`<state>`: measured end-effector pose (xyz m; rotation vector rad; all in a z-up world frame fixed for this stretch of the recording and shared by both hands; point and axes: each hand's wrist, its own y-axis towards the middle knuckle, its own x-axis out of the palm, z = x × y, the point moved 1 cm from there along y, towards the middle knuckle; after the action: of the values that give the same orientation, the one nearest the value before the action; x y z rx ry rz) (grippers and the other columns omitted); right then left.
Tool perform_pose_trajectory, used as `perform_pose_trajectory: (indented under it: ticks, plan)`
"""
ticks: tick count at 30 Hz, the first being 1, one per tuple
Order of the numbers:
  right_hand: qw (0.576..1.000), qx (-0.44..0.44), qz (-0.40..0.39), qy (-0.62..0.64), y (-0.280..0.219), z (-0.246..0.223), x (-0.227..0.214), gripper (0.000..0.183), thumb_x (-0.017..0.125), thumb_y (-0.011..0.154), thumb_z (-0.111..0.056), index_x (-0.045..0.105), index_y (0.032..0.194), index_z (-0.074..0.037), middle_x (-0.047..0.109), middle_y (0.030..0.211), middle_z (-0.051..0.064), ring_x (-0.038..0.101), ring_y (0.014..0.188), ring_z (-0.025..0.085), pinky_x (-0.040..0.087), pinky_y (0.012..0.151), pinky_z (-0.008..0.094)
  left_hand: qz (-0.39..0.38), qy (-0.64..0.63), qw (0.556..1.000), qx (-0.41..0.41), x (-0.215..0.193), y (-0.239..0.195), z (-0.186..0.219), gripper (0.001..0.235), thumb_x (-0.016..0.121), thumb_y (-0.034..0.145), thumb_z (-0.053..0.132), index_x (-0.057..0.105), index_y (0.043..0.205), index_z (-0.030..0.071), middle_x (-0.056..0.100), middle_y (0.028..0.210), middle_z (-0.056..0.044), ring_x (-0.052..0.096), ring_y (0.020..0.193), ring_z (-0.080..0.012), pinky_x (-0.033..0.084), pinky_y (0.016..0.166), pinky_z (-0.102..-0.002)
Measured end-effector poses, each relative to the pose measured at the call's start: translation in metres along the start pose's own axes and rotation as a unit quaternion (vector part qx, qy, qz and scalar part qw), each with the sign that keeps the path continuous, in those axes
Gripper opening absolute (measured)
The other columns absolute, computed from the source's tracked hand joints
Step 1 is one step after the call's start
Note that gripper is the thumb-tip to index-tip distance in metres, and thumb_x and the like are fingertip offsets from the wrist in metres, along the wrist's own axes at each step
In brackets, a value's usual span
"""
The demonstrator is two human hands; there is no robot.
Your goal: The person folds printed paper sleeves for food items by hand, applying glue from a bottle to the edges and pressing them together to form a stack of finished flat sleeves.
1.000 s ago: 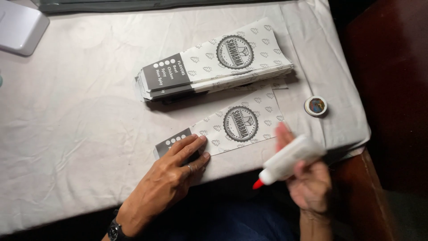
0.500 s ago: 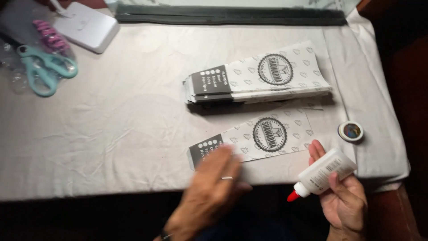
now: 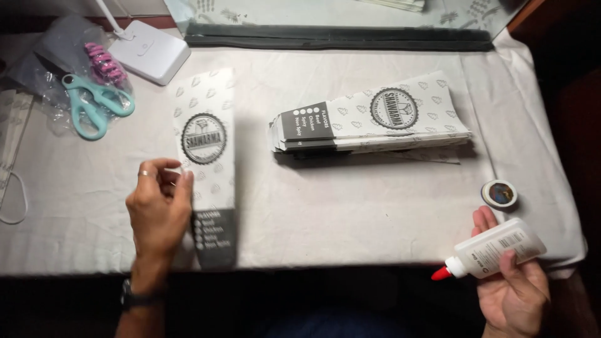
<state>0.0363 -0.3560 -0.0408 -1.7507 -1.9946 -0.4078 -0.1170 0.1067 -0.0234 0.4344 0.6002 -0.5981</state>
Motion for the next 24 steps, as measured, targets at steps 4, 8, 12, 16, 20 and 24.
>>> perform_pose_trajectory:
  ticks: [4,8,12,16,20,24]
  plan:
    - [0.98,0.031,0.056,-0.187,-0.001,-0.006,0.015,0.067,0.03,0.093,-0.016,0.023,0.15,0.016,0.031,0.162,0.031,0.033,0.152,0.04,0.026,0.127,0.044,0.027,0.465,0.875,0.132,0.02,0.022,-0.018,0.047,0.077,0.093,0.03,0.064,0.128,0.002,0.068,0.095,-0.011,0.067,0.089,-0.0287,0.059,0.058,-0.043]
    - [0.982,0.012,0.048,-0.18,0.001,-0.002,0.011,0.069,0.033,0.091,-0.018,0.022,0.149,0.017,0.03,0.162,0.034,0.033,0.152,0.042,0.026,0.127,0.045,0.116,0.296,0.887,0.335,0.054,0.038,0.059,0.027,0.052,0.081,-0.013,0.065,0.103,-0.004,0.062,0.096,-0.019,0.056,0.082,-0.0375,0.046,0.067,-0.044]
    - [0.984,0.013,0.058,-0.169,-0.002,-0.004,0.016,0.069,0.036,0.092,-0.021,0.025,0.149,0.017,0.032,0.161,0.033,0.035,0.151,0.041,0.028,0.127,0.043,-0.139,0.09,0.877,0.451,0.113,0.039,0.116,0.046,0.044,0.109,0.03,0.046,0.141,-0.004,0.048,0.144,-0.031,0.044,0.134,-0.0469,0.035,0.114,-0.057]
    - [0.984,0.027,0.077,-0.157,-0.003,-0.008,0.022,0.071,0.041,0.089,-0.023,0.03,0.148,0.014,0.037,0.161,0.029,0.038,0.151,0.039,0.03,0.127,0.041,-0.122,0.164,0.831,0.517,0.154,0.033,0.112,0.035,0.055,0.099,0.004,0.063,0.133,0.003,0.067,0.129,-0.018,0.062,0.119,-0.0364,0.048,0.099,-0.048]
    - [0.987,0.008,0.065,-0.146,-0.005,-0.005,0.002,0.074,0.04,0.089,-0.026,0.025,0.148,0.017,0.033,0.159,0.036,0.035,0.151,0.046,0.028,0.128,0.047,-0.052,0.093,0.826,0.554,0.105,-0.018,0.128,0.02,0.058,0.096,-0.007,0.063,0.114,-0.001,0.066,0.104,-0.014,0.061,0.095,-0.0304,0.046,0.066,-0.041]
    - [0.96,-0.025,-0.066,0.272,-0.006,-0.001,-0.021,0.086,0.095,0.089,0.011,0.034,0.145,0.033,0.029,0.157,0.05,0.031,0.15,0.058,0.032,0.125,0.056,-0.048,0.133,0.822,0.552,0.098,-0.075,0.112,0.024,0.052,0.101,-0.005,0.066,0.119,-0.006,0.067,0.121,-0.026,0.066,0.112,-0.0436,0.056,0.087,-0.049]
